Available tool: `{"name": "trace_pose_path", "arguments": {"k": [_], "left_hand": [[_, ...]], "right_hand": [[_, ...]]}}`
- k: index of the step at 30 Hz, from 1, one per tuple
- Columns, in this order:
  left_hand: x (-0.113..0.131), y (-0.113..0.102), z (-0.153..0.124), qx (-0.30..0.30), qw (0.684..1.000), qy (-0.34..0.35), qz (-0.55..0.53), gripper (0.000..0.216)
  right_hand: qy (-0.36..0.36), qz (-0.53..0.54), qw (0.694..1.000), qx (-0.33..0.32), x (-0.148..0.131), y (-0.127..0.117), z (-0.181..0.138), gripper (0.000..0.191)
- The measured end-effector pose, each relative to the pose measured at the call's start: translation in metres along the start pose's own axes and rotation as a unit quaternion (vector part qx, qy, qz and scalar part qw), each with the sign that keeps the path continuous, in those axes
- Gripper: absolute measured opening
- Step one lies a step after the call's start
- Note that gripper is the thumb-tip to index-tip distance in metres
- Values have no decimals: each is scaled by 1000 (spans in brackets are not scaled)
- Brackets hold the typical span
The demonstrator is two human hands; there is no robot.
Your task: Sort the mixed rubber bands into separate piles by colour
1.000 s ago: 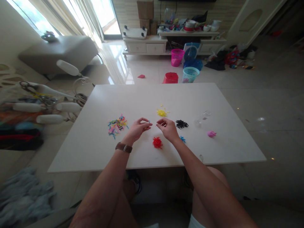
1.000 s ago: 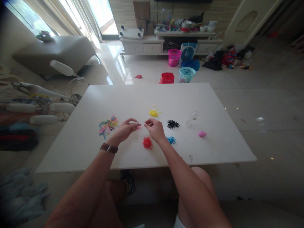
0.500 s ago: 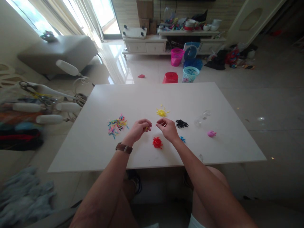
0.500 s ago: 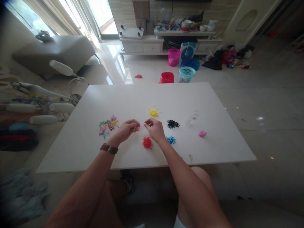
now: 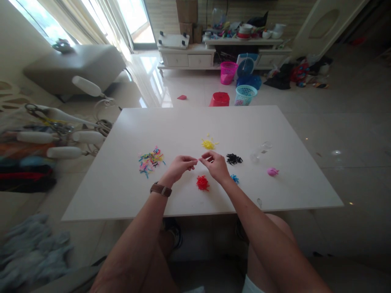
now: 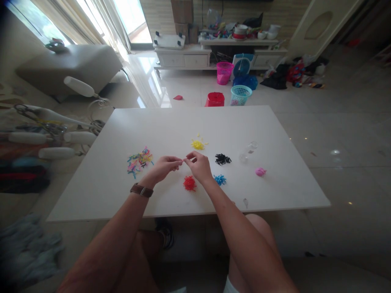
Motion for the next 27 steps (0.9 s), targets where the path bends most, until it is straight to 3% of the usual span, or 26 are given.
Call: {"name": "trace_pose_path", "arguments": {"k": [4,10,13,18,24,27], "left_hand": [[-4,-35,-1,139,985,0,105,12],[-15,-50,0,173,979,-28,102,13],[-17,-42,2,137,989,-45,28,18],[-6,-11,0,3,996,-21,-87,24],[-2,11,-2,-66,991,-7,-116,36],[-3,15,-1,-72,991,-2,-116,38]], "right_hand": [[-1,-11,1000,13,1,-3,1,14],[-9,-22,1000,1,1,-2,1,11],[-11,-28,1000,-4,0,-2,2,10],[-11,-40,999,-24,2,3,3,7],[-6,-1,998,-68,2,10,2,20],[-16,9,996,-92,-2,12,-1,20]]}}
Point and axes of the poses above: each hand's wrist, its own z-axis towards the middle knuckle, its own y-axis out of the palm, x = y × z, the point moved 6 cm from there along z, towards the middle knuckle, and after that the axes turned 4 degrees about y, right-handed, at the moved point
